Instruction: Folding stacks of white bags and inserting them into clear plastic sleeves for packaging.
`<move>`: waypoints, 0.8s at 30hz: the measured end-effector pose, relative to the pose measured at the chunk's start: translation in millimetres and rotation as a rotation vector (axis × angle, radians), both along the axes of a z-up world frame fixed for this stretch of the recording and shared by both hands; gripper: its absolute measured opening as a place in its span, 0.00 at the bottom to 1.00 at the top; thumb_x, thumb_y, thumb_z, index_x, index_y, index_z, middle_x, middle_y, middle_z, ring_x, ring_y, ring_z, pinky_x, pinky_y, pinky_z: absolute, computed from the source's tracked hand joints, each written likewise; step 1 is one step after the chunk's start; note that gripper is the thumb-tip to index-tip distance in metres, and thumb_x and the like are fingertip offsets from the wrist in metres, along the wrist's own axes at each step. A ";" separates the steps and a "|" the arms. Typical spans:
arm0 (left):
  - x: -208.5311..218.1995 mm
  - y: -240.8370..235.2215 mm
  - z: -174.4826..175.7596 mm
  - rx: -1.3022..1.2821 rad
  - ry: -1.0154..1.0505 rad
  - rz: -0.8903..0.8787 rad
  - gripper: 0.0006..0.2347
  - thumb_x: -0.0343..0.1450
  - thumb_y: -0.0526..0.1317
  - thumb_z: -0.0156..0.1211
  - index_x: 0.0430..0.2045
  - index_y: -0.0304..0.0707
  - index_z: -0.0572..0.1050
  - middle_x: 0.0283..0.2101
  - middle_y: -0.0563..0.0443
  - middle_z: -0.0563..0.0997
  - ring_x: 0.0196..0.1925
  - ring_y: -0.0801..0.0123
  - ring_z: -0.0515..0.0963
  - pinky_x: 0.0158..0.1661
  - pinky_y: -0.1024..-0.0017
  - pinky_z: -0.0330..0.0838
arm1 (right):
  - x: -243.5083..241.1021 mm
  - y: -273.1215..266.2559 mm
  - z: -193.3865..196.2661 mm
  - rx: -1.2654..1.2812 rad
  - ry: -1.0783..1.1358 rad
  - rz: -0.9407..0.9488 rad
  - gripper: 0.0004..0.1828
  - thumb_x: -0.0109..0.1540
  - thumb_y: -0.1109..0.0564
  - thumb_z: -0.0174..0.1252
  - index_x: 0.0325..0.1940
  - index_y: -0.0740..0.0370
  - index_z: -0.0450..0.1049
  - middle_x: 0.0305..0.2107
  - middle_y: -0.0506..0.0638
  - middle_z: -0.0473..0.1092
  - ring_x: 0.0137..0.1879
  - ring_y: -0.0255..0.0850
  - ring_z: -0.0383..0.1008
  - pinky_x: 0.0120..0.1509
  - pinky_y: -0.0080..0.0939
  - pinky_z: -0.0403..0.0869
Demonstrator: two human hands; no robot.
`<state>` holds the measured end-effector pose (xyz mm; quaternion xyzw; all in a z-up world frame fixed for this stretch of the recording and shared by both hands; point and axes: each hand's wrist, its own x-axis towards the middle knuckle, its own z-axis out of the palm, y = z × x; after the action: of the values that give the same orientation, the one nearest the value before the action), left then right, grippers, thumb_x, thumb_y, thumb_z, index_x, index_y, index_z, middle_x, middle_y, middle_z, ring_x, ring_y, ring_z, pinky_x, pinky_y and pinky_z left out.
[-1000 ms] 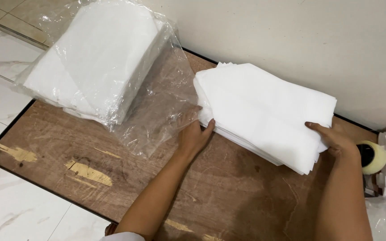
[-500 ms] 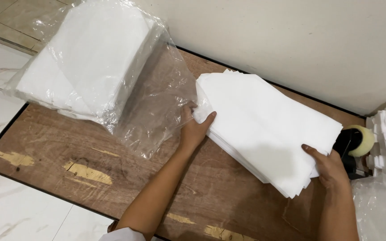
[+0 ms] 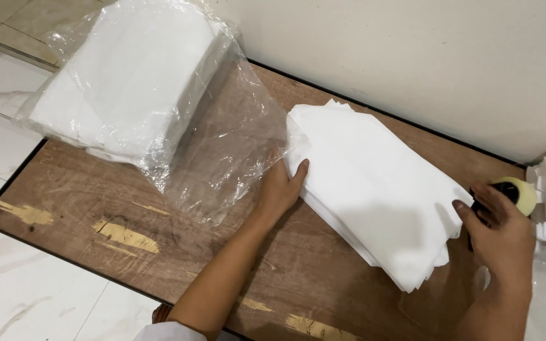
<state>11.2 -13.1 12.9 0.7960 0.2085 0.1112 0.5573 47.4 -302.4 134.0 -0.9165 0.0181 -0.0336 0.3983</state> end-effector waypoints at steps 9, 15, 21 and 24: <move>-6.0 11.0 15.9 0.492 -0.085 -0.194 0.11 0.72 0.39 0.45 0.40 0.30 0.71 0.40 0.38 0.76 0.35 0.47 0.77 0.28 0.50 0.73 | 90.4 47.3 3.5 -0.352 0.160 0.325 0.30 0.54 0.44 0.58 0.58 0.59 0.69 0.55 0.47 0.68 0.58 0.45 0.66 0.57 0.44 0.63; -15.1 -1.6 -11.7 0.591 -0.918 -0.383 0.03 0.69 0.27 0.55 0.28 0.21 0.74 0.42 0.35 0.77 0.49 0.48 0.79 0.61 0.46 0.61 | 123.0 65.8 0.8 -0.409 0.538 0.519 0.41 0.48 0.50 0.62 0.66 0.46 0.60 0.64 0.41 0.60 0.72 0.33 0.54 0.72 0.36 0.54; -16.3 9.6 -10.7 0.553 -0.690 -0.281 0.06 0.71 0.31 0.51 0.35 0.22 0.71 0.38 0.35 0.76 0.37 0.51 0.76 0.40 0.63 0.72 | 128.5 71.5 -3.6 -0.483 0.637 0.535 0.45 0.49 0.47 0.61 0.70 0.44 0.54 0.65 0.38 0.57 0.70 0.35 0.56 0.71 0.37 0.55; -14.6 19.3 4.4 0.368 -0.473 0.091 0.09 0.65 0.27 0.58 0.38 0.27 0.74 0.47 0.38 0.71 0.43 0.61 0.76 0.42 0.76 0.77 | 129.5 75.7 -2.9 -0.462 0.659 0.556 0.43 0.50 0.50 0.61 0.69 0.44 0.57 0.64 0.38 0.60 0.69 0.35 0.58 0.71 0.37 0.56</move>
<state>-3.5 6.2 17.3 0.8255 0.0848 0.3545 0.4310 176.9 -226.7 131.1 -0.9127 -0.1103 0.3630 0.1516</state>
